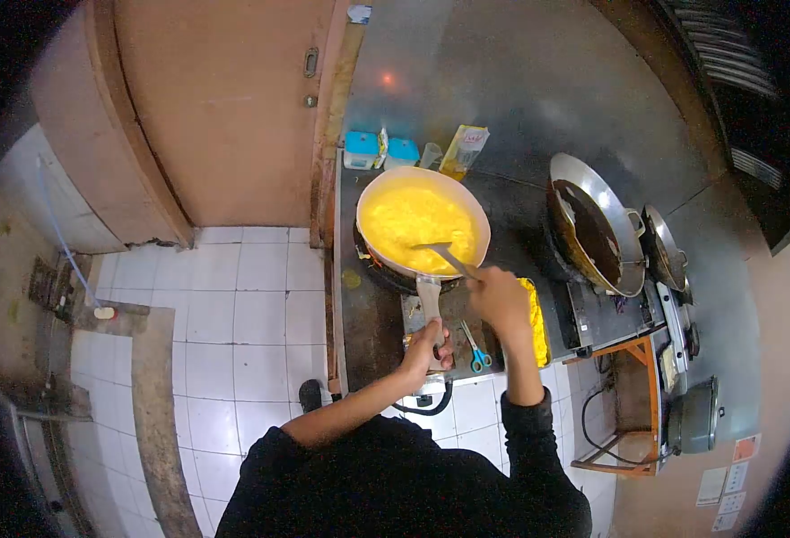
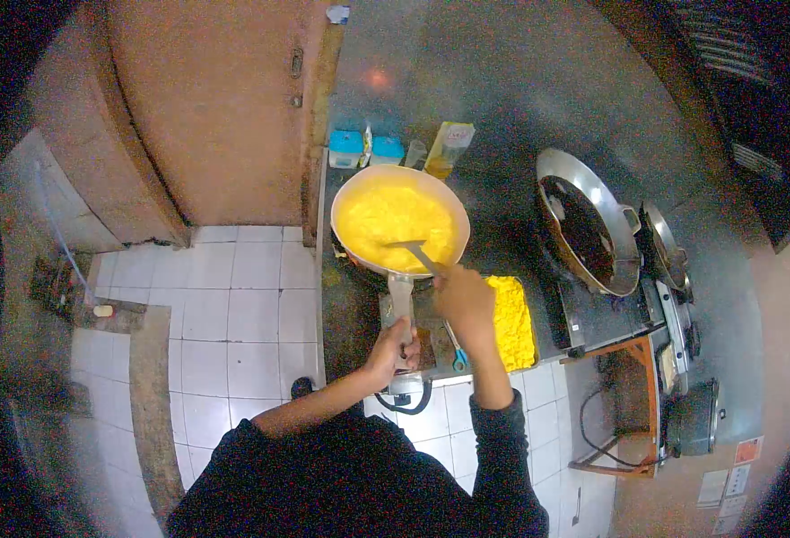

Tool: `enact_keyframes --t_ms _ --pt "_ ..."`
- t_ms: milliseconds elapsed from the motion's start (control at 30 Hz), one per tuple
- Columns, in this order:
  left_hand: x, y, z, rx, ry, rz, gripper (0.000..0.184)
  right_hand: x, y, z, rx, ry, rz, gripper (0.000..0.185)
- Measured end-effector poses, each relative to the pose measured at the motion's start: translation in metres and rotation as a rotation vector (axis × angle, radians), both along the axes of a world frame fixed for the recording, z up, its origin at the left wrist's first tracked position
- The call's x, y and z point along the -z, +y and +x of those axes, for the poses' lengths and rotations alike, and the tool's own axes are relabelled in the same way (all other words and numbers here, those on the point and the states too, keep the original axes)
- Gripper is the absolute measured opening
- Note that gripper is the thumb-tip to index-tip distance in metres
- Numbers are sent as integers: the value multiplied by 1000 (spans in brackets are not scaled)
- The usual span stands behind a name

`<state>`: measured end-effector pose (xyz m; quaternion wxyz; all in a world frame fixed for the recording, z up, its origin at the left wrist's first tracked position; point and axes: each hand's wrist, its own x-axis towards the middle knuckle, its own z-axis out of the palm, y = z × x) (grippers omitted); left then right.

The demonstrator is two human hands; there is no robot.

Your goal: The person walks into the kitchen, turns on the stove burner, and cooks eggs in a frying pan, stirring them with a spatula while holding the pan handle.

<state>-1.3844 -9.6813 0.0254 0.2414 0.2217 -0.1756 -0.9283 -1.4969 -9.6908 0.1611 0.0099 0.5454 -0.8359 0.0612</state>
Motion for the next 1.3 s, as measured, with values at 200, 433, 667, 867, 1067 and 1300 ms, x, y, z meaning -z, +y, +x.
enact_keyframes --t_ms 200,433,667,867,1067,1300 --pt "1 2 -1 17 15 74 31 -49 30 -7 96 46 107 25" --pt "1 2 -2 -8 10 62 33 9 0 -26 134 13 134 32" --pt "0 2 -1 11 -32 46 35 38 -36 -53 251 -13 14 29" --pt "6 1 -2 18 -17 44 34 52 -65 -70 221 -102 -206 29" --pt "2 1 0 12 -27 37 34 47 -97 -52 240 -121 -183 25" --pt "1 2 -2 25 -63 13 32 64 -73 -29 24 -183 -10 31"
